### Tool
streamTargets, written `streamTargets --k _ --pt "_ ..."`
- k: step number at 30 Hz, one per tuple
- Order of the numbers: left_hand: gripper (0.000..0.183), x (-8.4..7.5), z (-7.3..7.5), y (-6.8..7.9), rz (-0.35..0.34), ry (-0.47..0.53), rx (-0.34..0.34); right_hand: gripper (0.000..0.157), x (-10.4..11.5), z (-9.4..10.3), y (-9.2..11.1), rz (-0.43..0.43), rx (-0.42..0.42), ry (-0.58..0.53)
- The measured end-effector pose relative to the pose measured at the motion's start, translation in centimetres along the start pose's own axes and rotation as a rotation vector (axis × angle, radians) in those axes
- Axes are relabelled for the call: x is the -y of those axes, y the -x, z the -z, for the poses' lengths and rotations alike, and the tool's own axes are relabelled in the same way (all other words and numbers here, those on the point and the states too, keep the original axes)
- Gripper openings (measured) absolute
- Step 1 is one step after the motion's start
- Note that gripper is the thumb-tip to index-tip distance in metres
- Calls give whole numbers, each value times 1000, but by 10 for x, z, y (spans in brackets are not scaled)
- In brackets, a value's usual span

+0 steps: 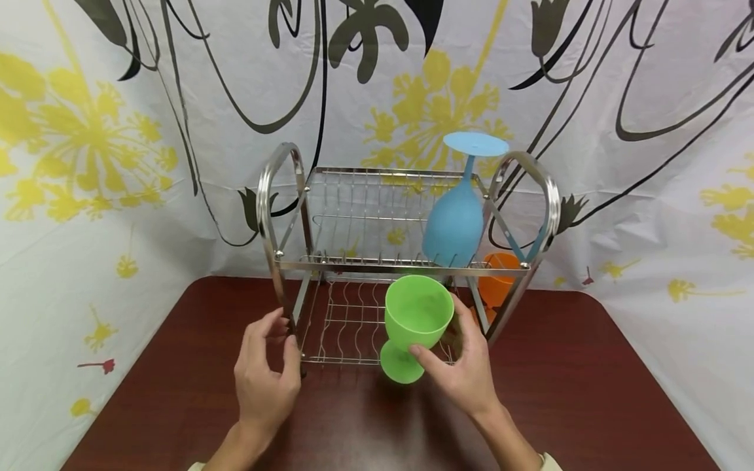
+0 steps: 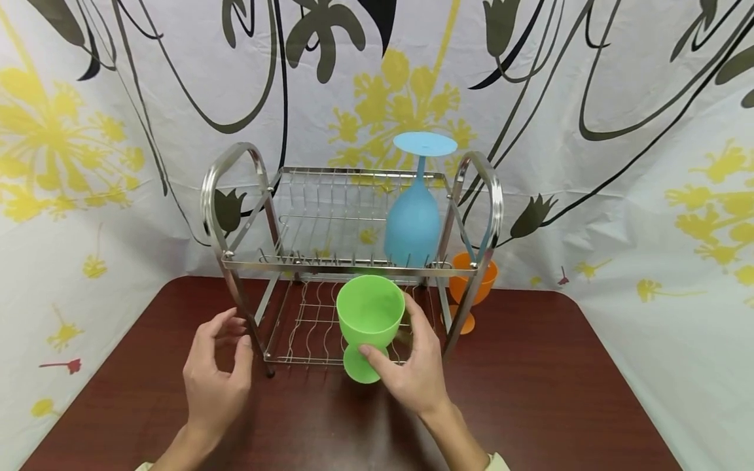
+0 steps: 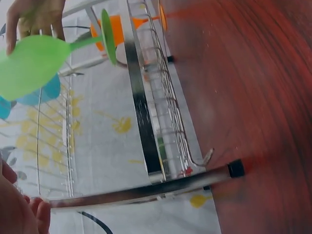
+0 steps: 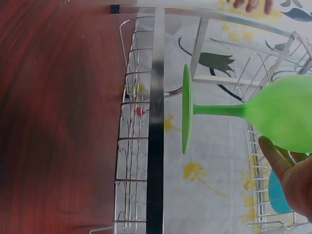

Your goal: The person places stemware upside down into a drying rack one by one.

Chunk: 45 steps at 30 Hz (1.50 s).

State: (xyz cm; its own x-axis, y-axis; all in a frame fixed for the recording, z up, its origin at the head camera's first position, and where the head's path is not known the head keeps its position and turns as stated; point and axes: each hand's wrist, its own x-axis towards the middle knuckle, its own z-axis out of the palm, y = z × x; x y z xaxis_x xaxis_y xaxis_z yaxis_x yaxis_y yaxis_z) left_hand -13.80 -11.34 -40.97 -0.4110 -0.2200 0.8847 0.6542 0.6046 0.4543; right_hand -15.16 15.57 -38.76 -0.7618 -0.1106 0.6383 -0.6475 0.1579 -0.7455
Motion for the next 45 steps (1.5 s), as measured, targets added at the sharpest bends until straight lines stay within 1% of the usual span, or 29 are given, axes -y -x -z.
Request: streamTargets --k 1,3,4,6,9,13,17,18,21,24,29,32,34,37,39,45 --pt "42 -1 -2 0 -20 24 20 88 1 0 0 -2 8 4" --pt "43 -5 -6 1 -34 65 82 90 3 0 -1 -13 24 14" --pt "43 -7 -9 1 -23 89 119 91 3 1 -1 -17 32 20" --pt "43 -12 -13 3 26 130 197 93 5 1 -1 -17 45 33" --pt "42 -21 -20 6 132 181 304 95 6 2 -1 -13 62 35" --pt "36 -32 -31 4 289 215 428 95 6 3 -2 -7 71 28" --pt "33 -41 -41 1 463 267 524 95 7 5 0 0 74 22" --pt "34 -42 -43 1 495 281 542 95 7 5 0 5 74 24" --pt "36 -45 -48 -1 562 337 584 95 7 6 1 47 66 49" --pt "37 -48 -49 -3 631 388 625 94 7 6 0 110 60 84" --pt "42 -53 -47 -10 776 532 698 88 6 2 -2 212 82 129" --pt "45 -52 -46 -11 831 604 733 88 4 -2 0 249 103 161" --pt "46 -51 -45 -10 852 634 747 89 3 -3 1 262 116 177" --pt "48 -50 -44 -9 863 664 762 91 0 -4 4 282 136 174" --pt "50 -49 -44 -9 869 686 769 90 -3 -5 4 302 141 173" --pt "52 -50 -44 -11 923 767 784 90 -10 -6 6 348 149 173"
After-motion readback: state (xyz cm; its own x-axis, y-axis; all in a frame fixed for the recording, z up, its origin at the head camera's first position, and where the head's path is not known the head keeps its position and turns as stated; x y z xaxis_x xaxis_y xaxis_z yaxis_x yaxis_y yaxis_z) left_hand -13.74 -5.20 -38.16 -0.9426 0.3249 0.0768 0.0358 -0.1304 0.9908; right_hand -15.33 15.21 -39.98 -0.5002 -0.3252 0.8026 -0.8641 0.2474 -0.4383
